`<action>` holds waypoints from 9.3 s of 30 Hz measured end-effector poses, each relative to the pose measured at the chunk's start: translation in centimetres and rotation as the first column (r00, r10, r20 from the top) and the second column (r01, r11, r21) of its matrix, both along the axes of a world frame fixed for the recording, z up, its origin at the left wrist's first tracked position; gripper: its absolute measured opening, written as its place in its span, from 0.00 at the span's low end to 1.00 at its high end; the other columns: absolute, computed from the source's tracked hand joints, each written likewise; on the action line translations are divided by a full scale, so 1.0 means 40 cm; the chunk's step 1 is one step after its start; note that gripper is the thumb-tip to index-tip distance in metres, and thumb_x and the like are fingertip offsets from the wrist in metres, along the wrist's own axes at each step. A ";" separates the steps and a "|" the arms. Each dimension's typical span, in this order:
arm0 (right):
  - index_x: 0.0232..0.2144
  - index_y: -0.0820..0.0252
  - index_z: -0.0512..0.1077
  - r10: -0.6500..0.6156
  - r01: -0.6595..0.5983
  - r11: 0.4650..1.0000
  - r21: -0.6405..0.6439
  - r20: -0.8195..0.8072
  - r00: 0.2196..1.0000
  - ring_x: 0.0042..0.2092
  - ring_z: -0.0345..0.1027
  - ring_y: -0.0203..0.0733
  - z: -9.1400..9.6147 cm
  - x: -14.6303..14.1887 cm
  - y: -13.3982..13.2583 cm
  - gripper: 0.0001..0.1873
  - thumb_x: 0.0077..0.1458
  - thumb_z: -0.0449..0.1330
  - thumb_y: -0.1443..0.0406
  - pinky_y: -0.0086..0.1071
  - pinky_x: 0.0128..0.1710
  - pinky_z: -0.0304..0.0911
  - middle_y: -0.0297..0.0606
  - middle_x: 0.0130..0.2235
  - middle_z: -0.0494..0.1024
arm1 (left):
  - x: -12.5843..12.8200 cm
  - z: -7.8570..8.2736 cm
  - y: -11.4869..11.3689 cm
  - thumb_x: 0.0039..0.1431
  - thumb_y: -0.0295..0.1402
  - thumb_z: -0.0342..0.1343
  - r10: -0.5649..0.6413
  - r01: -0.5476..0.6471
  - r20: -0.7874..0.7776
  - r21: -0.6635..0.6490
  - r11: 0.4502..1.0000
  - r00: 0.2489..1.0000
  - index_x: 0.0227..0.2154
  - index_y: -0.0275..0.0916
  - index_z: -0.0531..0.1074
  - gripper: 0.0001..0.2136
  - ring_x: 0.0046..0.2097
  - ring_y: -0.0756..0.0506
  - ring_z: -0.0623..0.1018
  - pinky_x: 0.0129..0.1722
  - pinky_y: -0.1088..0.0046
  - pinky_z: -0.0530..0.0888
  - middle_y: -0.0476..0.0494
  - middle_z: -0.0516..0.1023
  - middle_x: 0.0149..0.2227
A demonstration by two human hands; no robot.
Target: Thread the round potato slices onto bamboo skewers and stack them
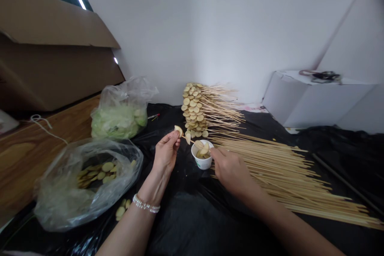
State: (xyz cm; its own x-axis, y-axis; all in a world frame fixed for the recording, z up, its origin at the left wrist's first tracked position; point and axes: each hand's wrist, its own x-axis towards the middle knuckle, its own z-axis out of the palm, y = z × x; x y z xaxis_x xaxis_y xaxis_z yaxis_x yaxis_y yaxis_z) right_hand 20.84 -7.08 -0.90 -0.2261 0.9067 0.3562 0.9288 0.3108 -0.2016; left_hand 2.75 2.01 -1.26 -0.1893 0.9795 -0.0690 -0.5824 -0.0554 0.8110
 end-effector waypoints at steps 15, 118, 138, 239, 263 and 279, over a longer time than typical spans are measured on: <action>0.38 0.62 0.71 0.010 -0.010 1.000 0.011 -0.017 1.000 0.34 0.65 0.40 -0.003 0.002 0.002 0.14 0.57 0.47 0.75 0.32 0.32 0.51 0.39 0.35 0.75 | 0.004 -0.004 0.002 0.29 0.29 0.73 -0.024 0.024 -0.016 0.008 1.000 1.000 0.25 0.31 0.79 0.15 0.23 0.58 0.69 0.20 0.87 0.64 0.47 0.76 0.25; 0.36 0.59 0.73 0.225 -0.153 0.973 0.172 -0.572 0.789 0.35 0.72 0.38 -0.084 0.024 0.071 0.11 0.61 0.50 0.67 0.29 0.35 0.64 0.38 0.34 0.78 | 0.065 0.064 -0.088 0.53 0.24 0.50 0.063 0.648 -0.901 -0.258 0.716 -0.429 0.35 0.33 0.74 0.09 0.38 0.40 0.75 0.39 0.63 0.73 0.35 0.75 0.35; 0.37 0.61 0.74 0.098 -0.150 0.989 -0.018 -0.677 0.730 0.26 0.64 0.34 -0.055 0.027 0.078 0.11 0.55 0.58 0.61 0.27 0.26 0.58 0.34 0.27 0.75 | 0.038 0.063 -0.082 0.55 0.26 0.50 0.109 0.558 -0.954 -0.068 0.827 -0.278 0.35 0.40 0.75 0.10 0.41 0.45 0.77 0.41 0.69 0.73 0.42 0.74 0.48; 0.43 0.60 0.72 0.071 -0.050 0.973 0.226 -0.086 0.994 0.34 0.70 0.38 -0.063 0.047 0.051 0.15 0.60 0.48 0.71 0.28 0.32 0.58 0.39 0.34 0.77 | -0.035 -0.006 0.046 0.39 0.32 0.70 -0.067 0.067 0.008 -0.005 0.998 0.998 0.28 0.37 0.75 0.12 0.35 0.50 0.78 0.39 0.73 0.74 0.49 0.79 0.31; 0.41 0.62 0.73 0.107 -0.031 0.931 0.364 -0.191 0.976 0.35 0.72 0.36 -0.052 0.062 0.063 0.12 0.61 0.50 0.70 0.26 0.35 0.63 0.41 0.38 0.79 | -0.035 0.005 0.037 0.45 0.34 0.67 -0.188 0.189 -0.023 0.059 0.980 0.982 0.30 0.37 0.73 0.11 0.35 0.52 0.75 0.33 0.80 0.72 0.46 0.77 0.33; 0.39 0.58 0.74 0.142 -0.102 0.979 0.178 -0.228 0.963 0.39 0.71 0.37 -0.053 0.057 0.063 0.14 0.61 0.48 0.70 0.28 0.40 0.64 0.40 0.38 0.78 | -0.034 0.017 0.022 0.47 0.32 0.66 -0.339 0.339 -0.028 0.009 0.941 0.940 0.44 0.32 0.76 0.20 0.25 0.57 0.68 0.26 0.84 0.68 0.48 0.72 0.27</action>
State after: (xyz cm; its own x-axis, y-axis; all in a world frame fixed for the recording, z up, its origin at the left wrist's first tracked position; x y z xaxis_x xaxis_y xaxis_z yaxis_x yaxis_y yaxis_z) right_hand 23.11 -4.55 -3.02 -0.2220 0.8027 0.5536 0.8127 0.4660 -0.3498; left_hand 1.40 2.89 -0.58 0.1525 0.9868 -0.0548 -0.5474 0.1306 0.8266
